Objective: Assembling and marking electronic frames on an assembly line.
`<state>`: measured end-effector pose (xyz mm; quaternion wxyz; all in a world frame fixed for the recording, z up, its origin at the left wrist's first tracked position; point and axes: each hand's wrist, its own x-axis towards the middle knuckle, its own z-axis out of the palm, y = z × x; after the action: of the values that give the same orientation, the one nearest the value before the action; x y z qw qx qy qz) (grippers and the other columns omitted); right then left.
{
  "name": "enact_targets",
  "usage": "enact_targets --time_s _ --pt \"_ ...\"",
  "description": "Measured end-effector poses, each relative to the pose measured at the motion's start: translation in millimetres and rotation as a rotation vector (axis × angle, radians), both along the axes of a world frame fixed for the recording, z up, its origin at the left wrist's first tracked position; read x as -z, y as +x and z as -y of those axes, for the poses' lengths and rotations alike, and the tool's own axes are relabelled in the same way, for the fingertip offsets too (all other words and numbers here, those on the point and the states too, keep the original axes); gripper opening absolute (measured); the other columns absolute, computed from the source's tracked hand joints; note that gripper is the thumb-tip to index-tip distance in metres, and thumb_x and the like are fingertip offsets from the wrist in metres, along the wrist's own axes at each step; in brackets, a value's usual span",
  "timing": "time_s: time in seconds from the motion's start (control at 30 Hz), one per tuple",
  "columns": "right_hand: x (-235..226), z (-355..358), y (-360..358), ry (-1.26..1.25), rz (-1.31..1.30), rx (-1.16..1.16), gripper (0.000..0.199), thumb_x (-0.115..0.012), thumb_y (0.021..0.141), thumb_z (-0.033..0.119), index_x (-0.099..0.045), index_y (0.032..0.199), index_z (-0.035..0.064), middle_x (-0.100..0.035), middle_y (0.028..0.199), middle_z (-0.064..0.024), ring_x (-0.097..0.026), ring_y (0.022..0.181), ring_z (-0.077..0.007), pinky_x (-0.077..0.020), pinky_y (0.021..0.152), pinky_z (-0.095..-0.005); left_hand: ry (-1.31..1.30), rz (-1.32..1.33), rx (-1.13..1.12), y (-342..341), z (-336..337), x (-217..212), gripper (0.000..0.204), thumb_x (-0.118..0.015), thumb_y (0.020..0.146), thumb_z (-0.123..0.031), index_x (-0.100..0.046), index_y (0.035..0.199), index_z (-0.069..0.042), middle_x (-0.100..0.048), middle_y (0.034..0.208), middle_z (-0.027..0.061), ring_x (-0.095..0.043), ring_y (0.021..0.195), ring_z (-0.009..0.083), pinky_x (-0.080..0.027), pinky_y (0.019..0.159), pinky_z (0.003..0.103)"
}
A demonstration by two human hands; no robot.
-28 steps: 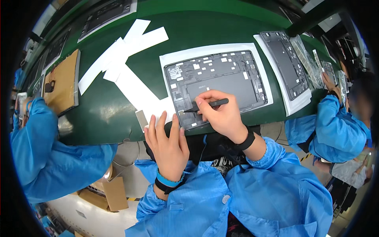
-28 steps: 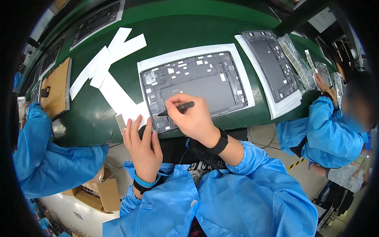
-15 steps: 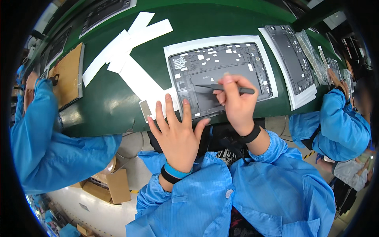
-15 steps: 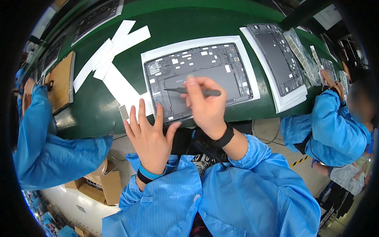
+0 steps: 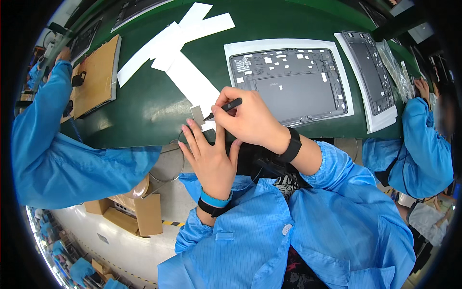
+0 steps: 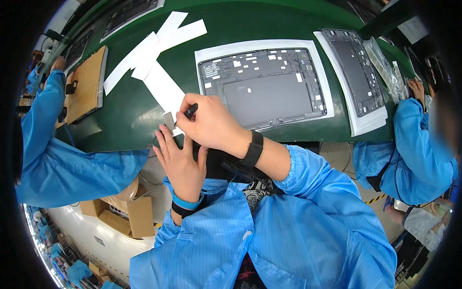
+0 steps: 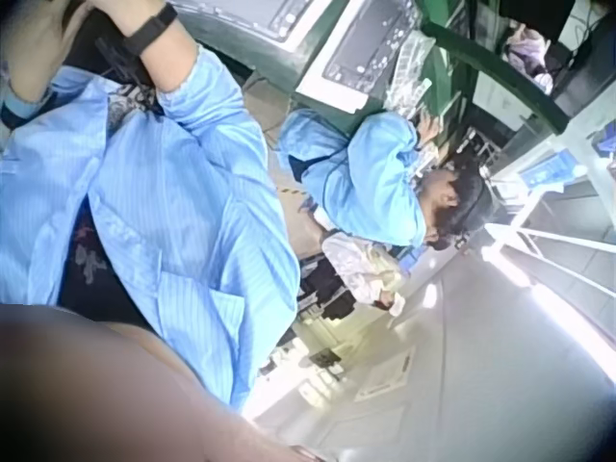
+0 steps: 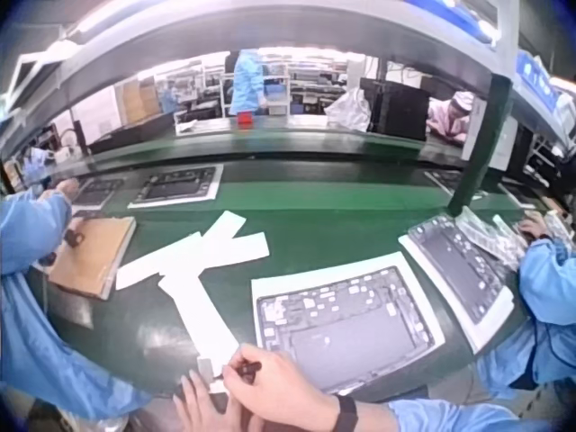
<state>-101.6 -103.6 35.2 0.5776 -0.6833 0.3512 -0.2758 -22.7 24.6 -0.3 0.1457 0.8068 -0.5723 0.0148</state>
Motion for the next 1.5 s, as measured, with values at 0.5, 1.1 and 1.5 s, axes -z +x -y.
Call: enact_targets --time_s 0.5,1.1,1.5 --pt "2 61 -64 0.043 0.256 0.277 0.019 -0.062 0.091 0.01 -0.064 0.105 -0.003 -0.064 0.068 -0.0036 -0.06 0.062 -0.0086 -0.0459 0.054 -0.0219 -0.004 -0.021 -0.041 -4 8 -17 0.055 -0.062 0.092 -0.041 -0.052 0.141 -0.017 -0.032 0.15 0.0277 -0.024 0.141 0.0501 -0.024 0.109 0.064" --pt "15 70 -61 0.117 0.195 0.157 0.017 -0.062 0.094 0.012 -0.059 0.105 -0.0001 -0.059 0.083 -0.0008 -0.058 0.071 -0.0087 -0.0501 0.069 -0.0241 -0.15 -0.116 0.114 -14 75 -15 0.042 -0.059 0.093 -0.024 -0.053 0.128 -0.002 -0.049 0.135 0.0196 -0.043 0.129 0.0384 -0.027 0.108 0.061" --pt "14 67 -59 0.133 0.192 0.203 0.013 -0.064 0.093 0.013 -0.061 0.097 0.0017 -0.062 0.078 -0.0027 -0.061 0.069 -0.0094 -0.0473 0.062 -0.0226 -0.077 0.058 0.141 -13 86 -23 0.057 -0.066 0.088 -0.037 -0.054 0.137 -0.01 -0.046 0.14 0.0217 -0.043 0.127 0.0425 -0.035 0.103 0.053"
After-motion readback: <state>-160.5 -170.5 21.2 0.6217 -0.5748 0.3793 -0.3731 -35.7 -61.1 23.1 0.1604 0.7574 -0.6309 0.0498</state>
